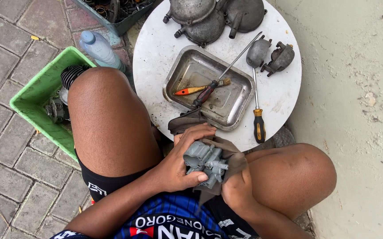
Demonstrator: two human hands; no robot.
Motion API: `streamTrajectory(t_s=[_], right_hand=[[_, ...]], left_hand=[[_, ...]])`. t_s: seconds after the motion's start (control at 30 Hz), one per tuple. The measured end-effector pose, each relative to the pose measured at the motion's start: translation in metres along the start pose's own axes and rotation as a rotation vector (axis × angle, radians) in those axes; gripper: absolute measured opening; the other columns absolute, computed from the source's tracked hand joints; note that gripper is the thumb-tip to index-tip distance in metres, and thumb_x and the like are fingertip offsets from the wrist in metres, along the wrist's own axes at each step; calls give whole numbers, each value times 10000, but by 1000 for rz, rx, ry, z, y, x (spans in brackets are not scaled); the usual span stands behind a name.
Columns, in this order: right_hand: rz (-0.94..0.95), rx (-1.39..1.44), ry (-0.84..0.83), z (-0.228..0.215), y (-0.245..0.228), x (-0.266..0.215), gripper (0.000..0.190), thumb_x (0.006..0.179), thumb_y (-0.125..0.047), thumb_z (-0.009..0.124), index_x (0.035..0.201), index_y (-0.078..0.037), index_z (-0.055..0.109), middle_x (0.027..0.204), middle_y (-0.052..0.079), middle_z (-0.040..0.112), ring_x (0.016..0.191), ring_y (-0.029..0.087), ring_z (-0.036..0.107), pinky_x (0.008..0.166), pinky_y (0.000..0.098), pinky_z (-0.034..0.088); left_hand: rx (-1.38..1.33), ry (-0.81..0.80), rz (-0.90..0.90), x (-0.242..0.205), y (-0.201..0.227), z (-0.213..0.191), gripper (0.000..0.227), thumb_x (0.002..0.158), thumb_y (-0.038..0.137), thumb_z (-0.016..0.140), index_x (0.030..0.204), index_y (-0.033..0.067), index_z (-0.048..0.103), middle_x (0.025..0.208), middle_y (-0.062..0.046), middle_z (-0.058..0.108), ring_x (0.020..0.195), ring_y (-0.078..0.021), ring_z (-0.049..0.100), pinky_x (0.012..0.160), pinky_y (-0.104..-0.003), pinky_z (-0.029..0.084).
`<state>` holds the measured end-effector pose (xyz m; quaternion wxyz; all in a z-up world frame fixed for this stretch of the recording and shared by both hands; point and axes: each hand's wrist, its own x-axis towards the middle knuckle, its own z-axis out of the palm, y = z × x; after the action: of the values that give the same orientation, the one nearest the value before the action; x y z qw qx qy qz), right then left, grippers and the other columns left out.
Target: Cleaning and inspecting motorcycle engine components using a brush, screwdriver, and water.
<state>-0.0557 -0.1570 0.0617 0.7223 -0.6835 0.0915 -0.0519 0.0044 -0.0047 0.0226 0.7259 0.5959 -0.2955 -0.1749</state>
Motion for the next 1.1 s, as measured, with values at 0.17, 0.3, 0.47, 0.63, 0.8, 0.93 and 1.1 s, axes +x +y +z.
streamTrajectory(t_s=[0.17,0.3,0.47,0.63,0.8,0.93,1.1], right_hand=[[112,76,32,-5,-6,12,415,862,-376,629,1074,-19,631,1080,163,673,972,261,651,857,364,545],[219,154,45,-5,-9,13,449,869,-397,603,1114,-21,628,1122,175,674,1016,275,649,896,381,534],[329,227,66,-6,-15,20,485,877,-418,576,1154,-23,625,1165,187,675,1060,289,646,935,398,524],[475,326,102,-4,-18,26,535,887,-446,541,1207,-25,621,1221,203,677,1118,307,643,988,421,510],[603,406,113,-2,-19,25,574,894,-468,515,1246,-27,618,1263,215,678,1162,321,641,1027,438,499],[710,482,132,5,-22,26,614,901,-489,488,1286,-28,615,1306,227,679,1206,335,638,1066,455,489],[642,285,128,5,-28,18,534,990,-442,446,1172,4,676,1129,198,704,1066,297,657,1008,462,544]], left_hand=[[439,-120,-25,-1,-1,-4,1164,726,920,495,1470,38,339,1061,-228,732,946,-409,695,941,-479,406],[715,-185,63,-1,-5,-7,1048,743,877,409,1363,33,431,810,-182,684,735,-342,694,773,-448,460],[542,-77,131,7,19,-10,676,930,557,519,1366,40,539,844,-153,653,753,-349,686,683,-448,524],[250,330,170,-9,-11,-19,376,1023,-50,346,1328,-73,566,992,-173,771,590,-226,750,457,-296,624],[-86,219,207,3,19,-23,257,959,-29,367,1214,8,371,1440,-299,399,1219,-389,496,938,-537,501],[-98,-258,103,13,47,-29,1067,898,544,691,1602,13,90,1724,-242,142,1645,-348,162,1373,-482,173],[83,-205,85,10,23,-16,1145,688,372,917,1558,39,251,1519,-228,472,1437,-399,468,1210,-531,358]])
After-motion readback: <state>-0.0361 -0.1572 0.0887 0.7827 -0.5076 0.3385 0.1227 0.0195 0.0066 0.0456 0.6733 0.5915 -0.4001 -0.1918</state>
